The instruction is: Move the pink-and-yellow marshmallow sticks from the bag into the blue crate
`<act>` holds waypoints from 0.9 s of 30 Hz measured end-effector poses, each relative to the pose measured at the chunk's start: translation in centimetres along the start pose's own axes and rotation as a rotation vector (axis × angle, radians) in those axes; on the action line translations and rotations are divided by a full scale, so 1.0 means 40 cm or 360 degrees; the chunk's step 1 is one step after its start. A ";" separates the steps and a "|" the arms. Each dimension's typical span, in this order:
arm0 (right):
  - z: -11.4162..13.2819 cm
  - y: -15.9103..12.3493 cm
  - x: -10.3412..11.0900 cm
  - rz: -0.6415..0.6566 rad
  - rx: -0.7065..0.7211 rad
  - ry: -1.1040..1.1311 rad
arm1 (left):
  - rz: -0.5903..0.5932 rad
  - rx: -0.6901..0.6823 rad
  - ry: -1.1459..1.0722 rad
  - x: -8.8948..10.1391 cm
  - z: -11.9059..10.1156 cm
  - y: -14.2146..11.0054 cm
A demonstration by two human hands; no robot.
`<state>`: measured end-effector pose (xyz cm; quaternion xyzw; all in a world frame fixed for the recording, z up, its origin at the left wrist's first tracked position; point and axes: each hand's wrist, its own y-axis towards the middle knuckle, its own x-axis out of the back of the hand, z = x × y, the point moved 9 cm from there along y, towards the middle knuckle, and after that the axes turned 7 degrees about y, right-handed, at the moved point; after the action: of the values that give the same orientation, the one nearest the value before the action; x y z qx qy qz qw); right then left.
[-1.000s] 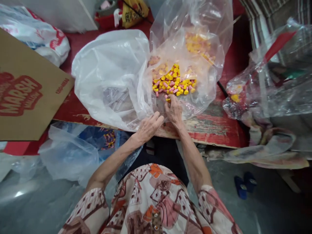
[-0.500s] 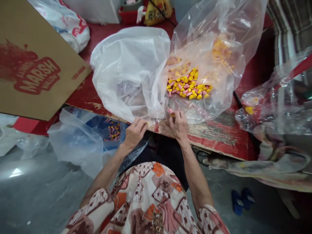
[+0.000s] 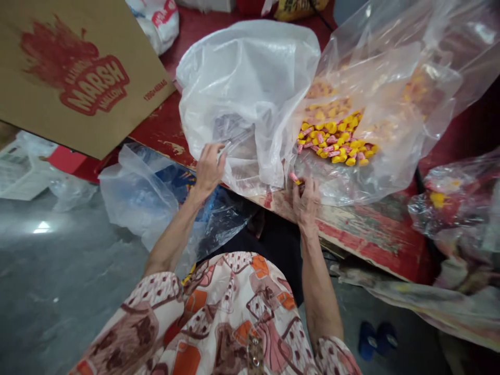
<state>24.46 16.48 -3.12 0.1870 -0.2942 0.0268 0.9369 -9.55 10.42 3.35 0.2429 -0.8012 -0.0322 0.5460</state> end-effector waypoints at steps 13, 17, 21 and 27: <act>0.013 0.004 0.031 -0.0194 -0.0020 0.0084 | 0.0050 -0.0032 -0.0330 -0.065 -0.002 0.156; -0.001 0.022 0.016 0.0032 -0.0097 0.0164 | 0.0302 -0.0265 -0.0565 -0.051 -0.120 0.125; -0.003 0.018 0.038 0.0146 -0.0365 0.0748 | 0.0668 -0.0593 -0.0627 -0.091 -0.281 0.074; 0.010 -0.016 0.047 0.0254 -0.0578 0.1244 | 0.1078 -0.0781 -0.0921 -0.168 -0.426 -0.011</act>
<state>25.88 15.63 -1.96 -0.0283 0.0689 0.1158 0.9905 7.70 16.52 4.28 -0.1848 -0.9223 -0.1066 0.3223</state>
